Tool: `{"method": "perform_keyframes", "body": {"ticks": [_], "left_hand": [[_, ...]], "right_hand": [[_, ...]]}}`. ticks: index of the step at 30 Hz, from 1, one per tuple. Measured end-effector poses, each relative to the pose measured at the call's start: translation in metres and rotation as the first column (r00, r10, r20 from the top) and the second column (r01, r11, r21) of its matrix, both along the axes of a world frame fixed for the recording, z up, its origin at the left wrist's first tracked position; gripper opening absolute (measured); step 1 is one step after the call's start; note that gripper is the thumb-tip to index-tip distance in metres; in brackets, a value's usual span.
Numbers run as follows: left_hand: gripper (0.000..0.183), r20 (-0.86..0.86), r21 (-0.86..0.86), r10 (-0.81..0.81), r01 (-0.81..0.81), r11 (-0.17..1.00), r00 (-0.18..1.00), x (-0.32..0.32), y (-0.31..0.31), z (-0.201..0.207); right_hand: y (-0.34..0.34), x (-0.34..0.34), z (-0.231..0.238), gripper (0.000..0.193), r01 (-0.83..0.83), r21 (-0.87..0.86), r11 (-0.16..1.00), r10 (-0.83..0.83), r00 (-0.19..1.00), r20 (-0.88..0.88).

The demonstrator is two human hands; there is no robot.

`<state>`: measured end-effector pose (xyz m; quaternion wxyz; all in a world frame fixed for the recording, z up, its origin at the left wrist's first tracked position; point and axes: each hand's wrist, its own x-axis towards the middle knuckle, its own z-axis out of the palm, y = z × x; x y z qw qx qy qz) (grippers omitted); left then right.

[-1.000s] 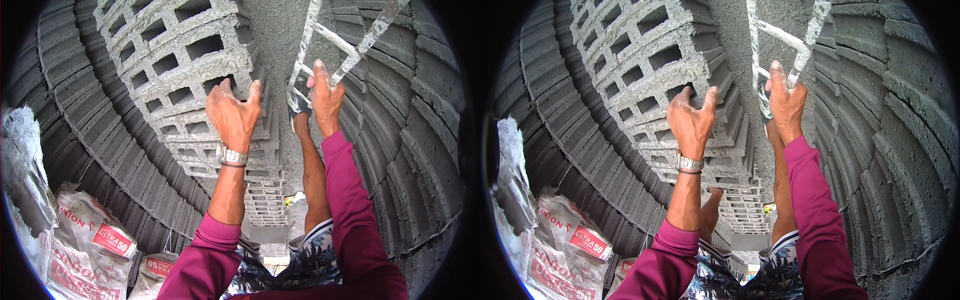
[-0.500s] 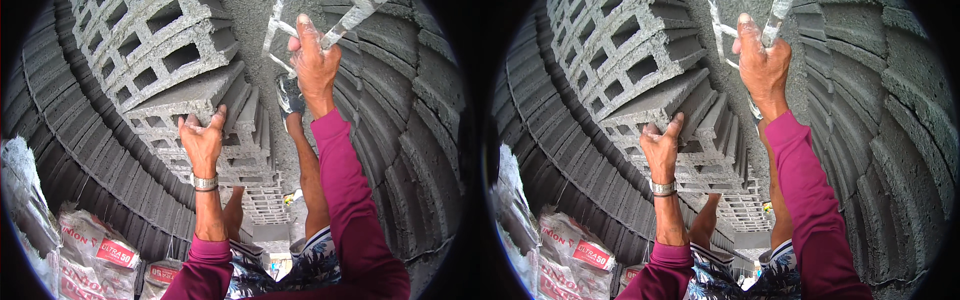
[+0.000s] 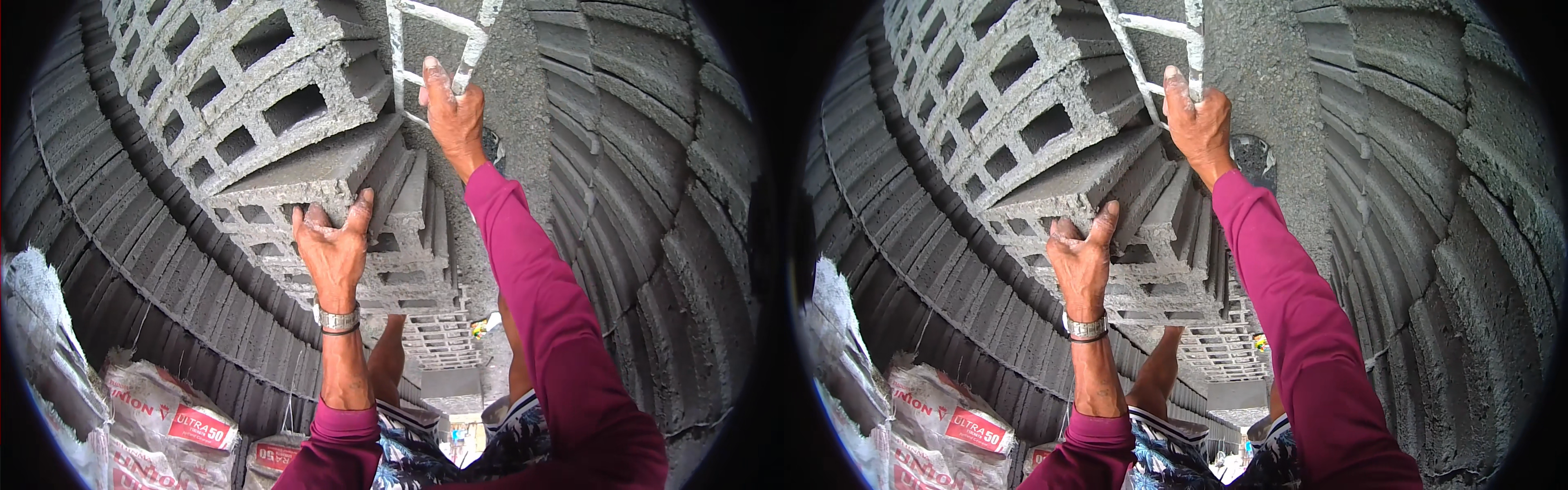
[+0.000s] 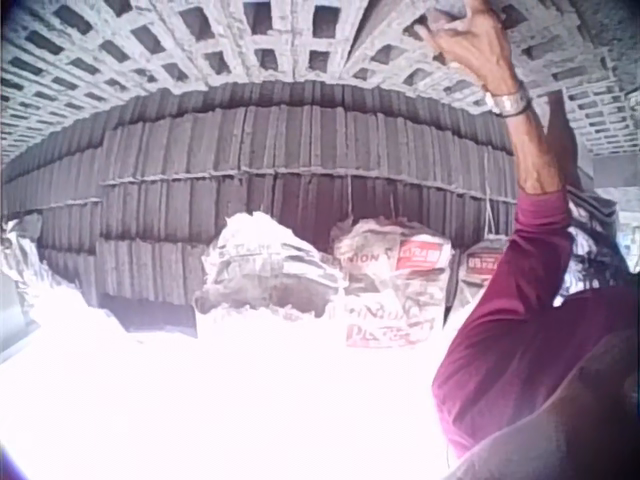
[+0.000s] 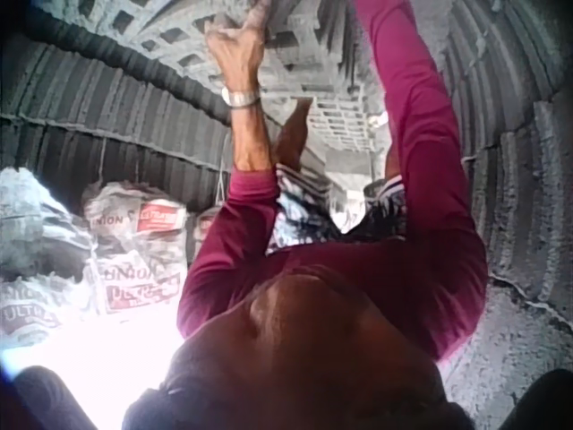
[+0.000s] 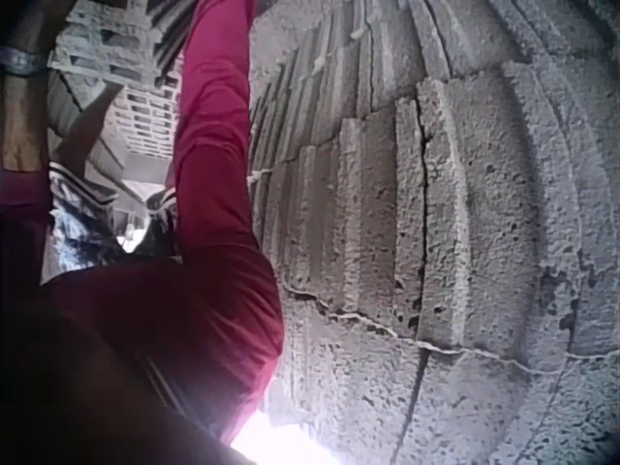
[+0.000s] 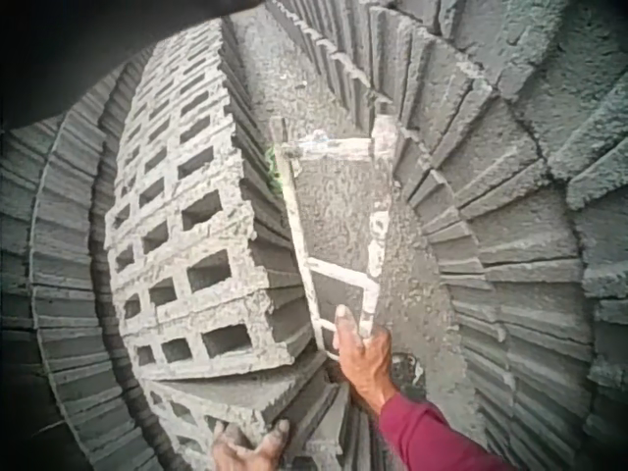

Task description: The person lifts individual concrete hollow blocks by hand from a pile and stacks them onto an adjacent row, occasionally moving a metal spacer tool.

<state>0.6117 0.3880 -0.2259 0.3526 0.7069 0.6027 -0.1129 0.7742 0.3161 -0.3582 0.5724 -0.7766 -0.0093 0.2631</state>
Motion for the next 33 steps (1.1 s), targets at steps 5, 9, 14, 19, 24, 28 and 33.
{"method": "perform_keyframes", "body": {"ticks": [5, 9, 14, 19, 24, 28, 33], "left_hand": [[0.06, -0.076, 0.136, -0.117, 0.127, 0.983, 0.99, 0.004, -0.006, -0.029], [0.054, -0.111, -0.051, -0.196, 0.191, 0.98, 0.974, 0.035, 0.004, -0.013], [0.04, 0.106, 0.505, -0.206, 0.126, 0.854, 0.973, 0.06, 0.034, 0.001], [0.048, -0.186, 0.317, -0.225, 0.276, 0.907, 0.956, 0.101, 0.064, -0.043], [0.052, -0.055, 0.226, -0.023, 0.035, 0.973, 0.998, 0.096, 0.062, -0.054], [0.057, 0.044, 0.041, 0.046, -0.048, 0.998, 0.998, 0.062, 0.066, -0.019], [0.055, 0.084, 0.01, 0.076, -0.077, 0.997, 0.993, 0.057, 0.072, 0.002]], "right_hand": [[-0.009, 0.018, 0.043, 0.042, -0.049, -0.045, 0.998, 0.052, 0.997, 0.063], [-0.031, 0.03, 0.058, 0.042, -0.002, -0.083, 0.997, 0.002, 1.0, 0.006], [-0.051, 0.048, 0.065, 0.04, 0.041, -0.141, 0.989, -0.036, 0.999, 0.039], [-0.021, 0.046, 0.07, 0.046, 0.129, -0.053, 0.99, -0.132, 0.99, -0.049], [-0.004, 0.06, 0.067, 0.043, 0.122, 0.007, 0.993, -0.122, 0.992, -0.033], [0.008, 0.076, 0.064, 0.04, 0.072, 0.131, 0.989, -0.087, 0.99, 0.109], [0.037, 0.097, 0.078, 0.039, 0.114, 0.226, 0.967, -0.158, 0.969, 0.19]]}}
